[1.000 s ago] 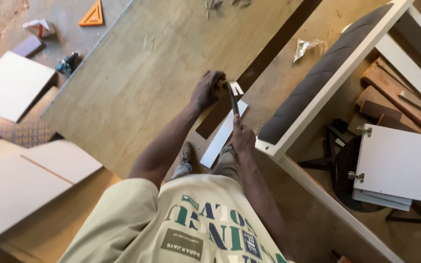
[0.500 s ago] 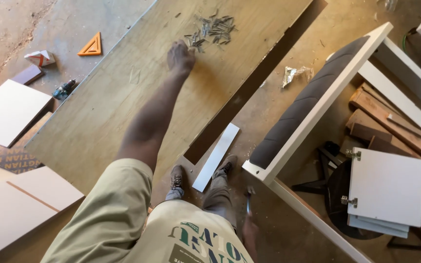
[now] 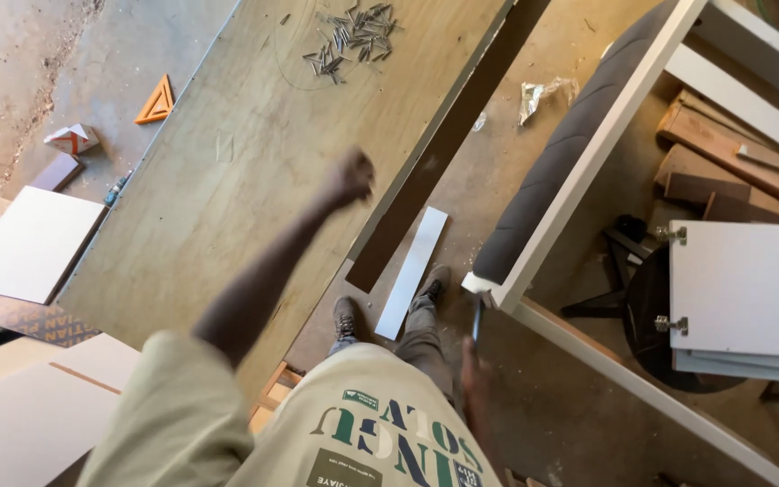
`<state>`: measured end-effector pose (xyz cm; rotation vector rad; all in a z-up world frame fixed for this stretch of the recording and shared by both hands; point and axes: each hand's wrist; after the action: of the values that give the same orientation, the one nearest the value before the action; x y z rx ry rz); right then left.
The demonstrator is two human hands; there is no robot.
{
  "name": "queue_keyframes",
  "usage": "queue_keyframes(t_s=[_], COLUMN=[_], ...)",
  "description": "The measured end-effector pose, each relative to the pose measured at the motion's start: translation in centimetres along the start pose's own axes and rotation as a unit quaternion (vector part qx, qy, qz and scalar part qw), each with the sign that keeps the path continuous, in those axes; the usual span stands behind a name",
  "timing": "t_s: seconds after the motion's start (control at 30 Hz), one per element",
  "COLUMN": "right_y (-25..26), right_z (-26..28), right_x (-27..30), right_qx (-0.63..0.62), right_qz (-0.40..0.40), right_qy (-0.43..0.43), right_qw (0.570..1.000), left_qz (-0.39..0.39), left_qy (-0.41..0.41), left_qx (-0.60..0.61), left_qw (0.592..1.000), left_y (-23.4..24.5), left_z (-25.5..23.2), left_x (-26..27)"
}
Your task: Hammering nails into a wooden board
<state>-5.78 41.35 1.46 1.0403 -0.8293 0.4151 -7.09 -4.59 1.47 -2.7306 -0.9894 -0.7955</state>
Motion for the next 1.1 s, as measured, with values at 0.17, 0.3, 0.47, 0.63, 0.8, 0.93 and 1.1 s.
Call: queue_keyframes(t_s=[0.17, 0.3, 0.47, 0.63, 0.8, 0.93, 1.1], right_y=[-3.5, -4.3, -5.0, -5.9, -4.8, -3.8, -3.8], right_z=[7.5, 10.7, 10.2, 8.2, 8.5, 7.7, 5.9], right_x=[3.7, 9.9, 16.6, 16.2, 17.4, 16.8, 11.4], right_qx=[-0.161, -0.204, -0.235, -0.099, -0.164, -0.220, -0.243], right_qz=[0.070, 0.193, 0.199, 0.086, 0.088, 0.102, 0.137], right_qy=[0.091, 0.149, 0.137, 0.217, 0.198, 0.195, 0.190], right_qw=[0.980, 0.948, 0.942, 0.967, 0.962, 0.950, 0.941], left_qz=[0.168, 0.182, 0.187, 0.203, 0.173, 0.106, 0.063], left_qy=[-0.008, -0.025, -0.118, -0.163, -0.083, 0.054, -0.022], left_qx=[0.068, 0.198, 0.059, -0.075, 0.203, 0.395, 0.369], left_qw=[0.983, 0.963, 0.974, 0.963, 0.960, 0.911, 0.927], left_y=[-7.0, -6.7, -1.1, -0.2, -4.0, -6.8, -8.9], left_z=[7.1, 9.1, 7.7, 5.9, 11.2, 11.7, 10.6], left_x=[17.9, 24.1, 27.1, 29.0, 28.0, 29.6, 29.1])
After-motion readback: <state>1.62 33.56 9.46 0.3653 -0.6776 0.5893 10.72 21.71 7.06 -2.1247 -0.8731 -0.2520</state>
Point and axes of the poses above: each hand's wrist, its own x-axis away from the middle knuckle, its own y-axis out of the back of the hand, z = x × y, and after that the axes turned 14 degrees about x, right-handed
